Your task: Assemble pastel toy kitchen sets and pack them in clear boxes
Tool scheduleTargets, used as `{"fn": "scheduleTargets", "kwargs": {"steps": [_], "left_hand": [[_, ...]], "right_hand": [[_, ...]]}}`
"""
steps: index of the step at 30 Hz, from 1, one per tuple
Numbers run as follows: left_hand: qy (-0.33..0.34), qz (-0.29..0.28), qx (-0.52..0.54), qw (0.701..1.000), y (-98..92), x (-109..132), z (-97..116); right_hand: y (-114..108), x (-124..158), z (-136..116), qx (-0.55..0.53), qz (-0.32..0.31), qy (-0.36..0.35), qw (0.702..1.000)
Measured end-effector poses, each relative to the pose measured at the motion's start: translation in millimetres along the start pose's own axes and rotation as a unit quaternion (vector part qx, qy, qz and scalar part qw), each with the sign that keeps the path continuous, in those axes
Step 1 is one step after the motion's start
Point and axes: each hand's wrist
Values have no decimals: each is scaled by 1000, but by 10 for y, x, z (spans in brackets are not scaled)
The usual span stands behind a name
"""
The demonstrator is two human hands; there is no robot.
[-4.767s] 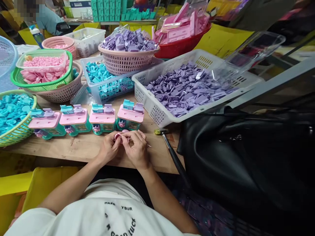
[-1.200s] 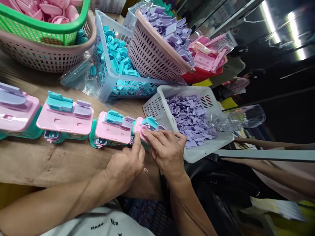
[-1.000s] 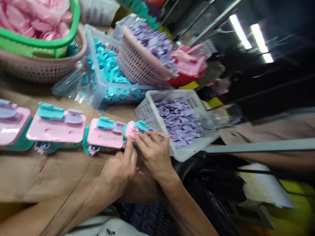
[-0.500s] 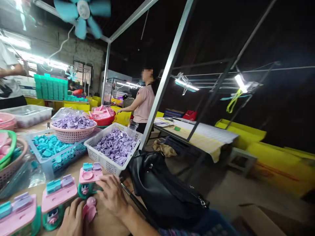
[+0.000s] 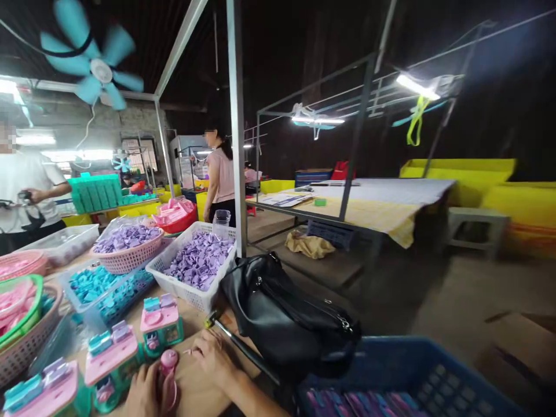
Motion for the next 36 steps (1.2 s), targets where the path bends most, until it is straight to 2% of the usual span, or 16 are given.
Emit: {"fn": "scheduleTargets", "kwargs": {"steps": [4,6,13,16,19,21,24,26,27,30,32,34,36], "left_hand": [[-60,-86,5,994,60,-55,172],[-78,-103,0,992,75,-80,252],[-80,-50,1,996,40,37,248],[-72,-21,1,997,21,133,221],[-56,-5,-24,998,17,220,208],[-68,-16,-26,997,-9,253,213],[-131,-39,34,990,-122,248,259],[-203,-36,127,970,-237,216,301],[-245,-32,189,950,-297,195,320],[-371,-24,371,851,-453,138,351],[-428,-26,431,794,-520,126,355],[-459,-35,448,766,-551,135,341],[-463,-55,464,753,-545,147,313]], "right_hand": [[-79,33,-25,65,17,-5,998],[-126,43,-65,63,31,-18,997],[-240,112,-337,-85,95,-110,986],[-216,119,-447,-147,93,-156,972],[-149,126,-495,-152,89,-200,964],[-113,143,-483,-159,84,-189,965],[-127,182,-467,-202,51,-121,971],[-181,177,-516,-233,11,-79,969],[-211,154,-563,-249,-12,-64,966],[-257,18,-752,-313,-80,-24,946],[-231,-77,-866,-356,-133,15,925],[-164,-133,-937,-400,-188,71,894],[-84,-145,-962,-446,-227,125,857]]}}
Point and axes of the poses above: each hand's wrist, its own x-axis away from the middle knuckle, its own y-axis out of the palm, z = x × y, and after that the axes turned 7 degrees about z, right-handed
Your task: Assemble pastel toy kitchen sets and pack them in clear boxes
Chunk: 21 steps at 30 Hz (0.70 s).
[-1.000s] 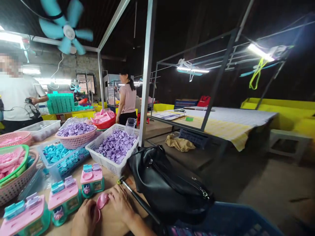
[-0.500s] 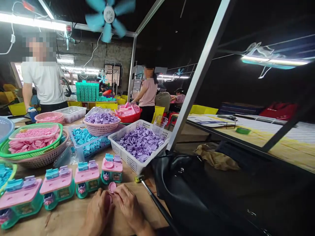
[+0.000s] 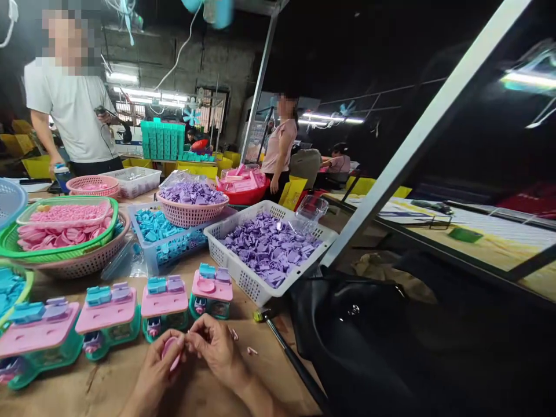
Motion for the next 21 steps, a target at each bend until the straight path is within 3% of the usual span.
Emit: {"fn": "scheduleTargets", "kwargs": {"steps": [3,9,12,14,16,19,21], "left_hand": [[-6,-30,15,999,6,-48,-39],[-7,-27,58,998,69,-81,-83],[-3,-31,71,997,70,-99,-87],[-2,-22,85,996,59,-126,-87],[-5,-17,97,995,50,-157,-86],[-8,-23,94,995,56,-187,-75],[-7,-27,82,996,74,-187,-47]], "right_hand": [[35,-19,77,-62,-19,36,997],[15,-5,136,-86,-28,58,994],[-14,2,95,-83,-25,38,996],[-56,23,36,-32,-15,-28,999],[-114,52,-20,65,0,-140,988],[-201,79,-46,200,18,-295,934],[-250,70,-32,239,23,-345,907]]}}
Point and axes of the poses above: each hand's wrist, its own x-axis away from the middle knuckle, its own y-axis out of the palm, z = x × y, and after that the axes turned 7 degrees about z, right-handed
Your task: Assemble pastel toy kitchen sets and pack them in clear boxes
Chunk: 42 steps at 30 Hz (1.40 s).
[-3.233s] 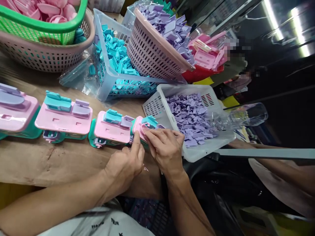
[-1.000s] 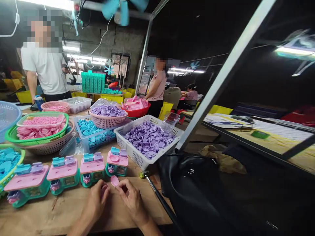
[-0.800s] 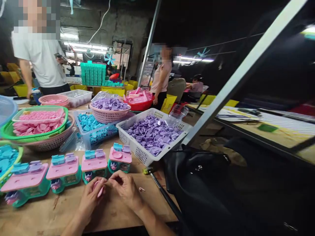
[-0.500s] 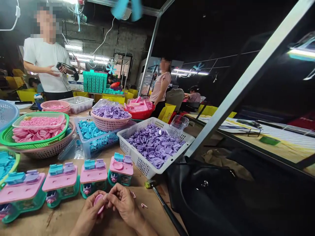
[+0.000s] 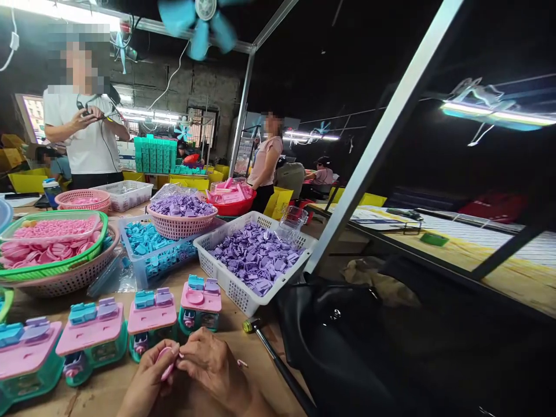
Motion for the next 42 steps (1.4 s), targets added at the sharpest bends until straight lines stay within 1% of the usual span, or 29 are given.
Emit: {"fn": "scheduleTargets", "kwargs": {"steps": [3,5,7,8,11,12,14,16,18,21,23,25,27,29,30,33,36,38,42], "left_hand": [[2,2,-11,1000,60,45,79],[9,18,-7,1000,116,115,154],[14,33,7,999,172,197,229],[14,28,20,999,191,227,260],[-37,4,75,996,172,247,304],[-48,-1,95,994,141,242,301],[-53,-16,115,992,62,241,276],[-40,-34,98,994,-14,265,238],[-14,-46,56,997,-68,295,197],[23,-70,-45,996,-96,319,143],[43,-81,-99,991,-90,323,113],[73,-59,-122,988,-85,324,85],[107,-10,-135,985,-94,326,57],[132,32,-161,978,-115,327,22],[139,43,-168,975,-125,328,3],[129,36,-155,979,-130,332,-51],[110,31,-153,982,-105,346,-59],[127,53,-195,971,-84,363,-28],[186,88,-296,933,-49,414,57]], "right_hand": [[-49,-18,42,29,-7,-39,999],[-98,-41,17,52,-24,-58,997],[-148,-63,-49,62,-26,-53,996],[-165,-76,-86,55,-14,-38,998],[-153,-113,-167,8,63,60,996],[-130,-117,-182,-10,73,87,993],[-75,-100,-209,-38,71,116,990],[-27,-57,-239,-51,63,118,990],[10,-15,-269,-48,59,111,991],[53,-5,-307,-34,46,89,994],[82,-31,-328,-32,14,66,997],[112,-56,-339,-32,-25,49,998],[140,-57,-336,-25,-44,47,998],[162,-30,-322,-6,-32,61,998],[169,-10,-314,4,-20,71,997],[183,44,-300,34,11,89,995],[181,52,-319,76,45,54,995],[174,39,-344,89,56,25,994],[177,25,-383,74,29,14,997]]}}
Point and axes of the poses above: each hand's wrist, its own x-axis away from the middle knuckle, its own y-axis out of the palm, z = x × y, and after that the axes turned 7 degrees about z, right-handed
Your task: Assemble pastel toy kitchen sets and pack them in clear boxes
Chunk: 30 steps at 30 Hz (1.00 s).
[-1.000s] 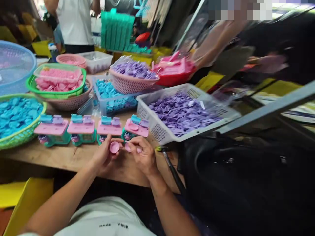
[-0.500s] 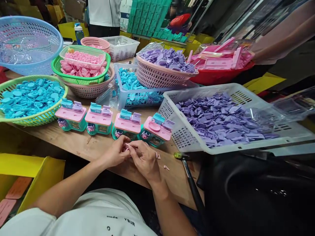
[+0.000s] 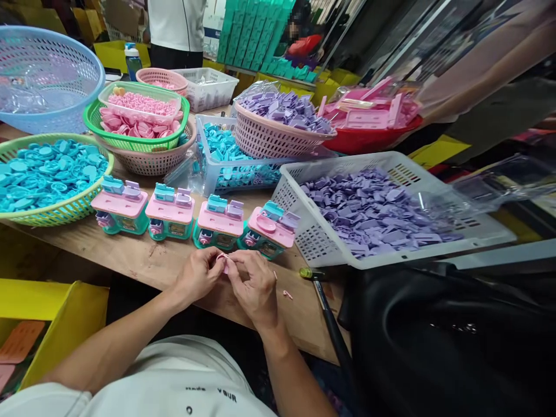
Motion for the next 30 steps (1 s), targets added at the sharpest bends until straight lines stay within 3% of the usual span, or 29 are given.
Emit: {"fn": "scheduleTargets", "kwargs": {"steps": [7,12,15,18,21,25,27,30], "left_hand": [[94,44,-171,980,14,55,-14],[179,53,-343,920,58,90,-35],[200,48,-374,904,91,100,-41],[188,54,-352,915,94,105,-80],[143,74,-266,950,26,94,-92],[43,106,-124,986,-156,-11,33],[8,89,-62,994,-264,-109,127],[8,27,25,999,-430,-264,228]], "right_hand": [[6,40,-37,17,-10,-16,1000],[-5,39,-133,76,-10,-8,997],[37,40,-166,93,-2,7,996],[101,52,-166,91,2,20,996],[141,66,-160,57,10,18,998],[146,12,-152,24,32,-70,997],[162,-90,-116,41,25,-123,991],[235,-331,8,77,28,-167,983]]}}
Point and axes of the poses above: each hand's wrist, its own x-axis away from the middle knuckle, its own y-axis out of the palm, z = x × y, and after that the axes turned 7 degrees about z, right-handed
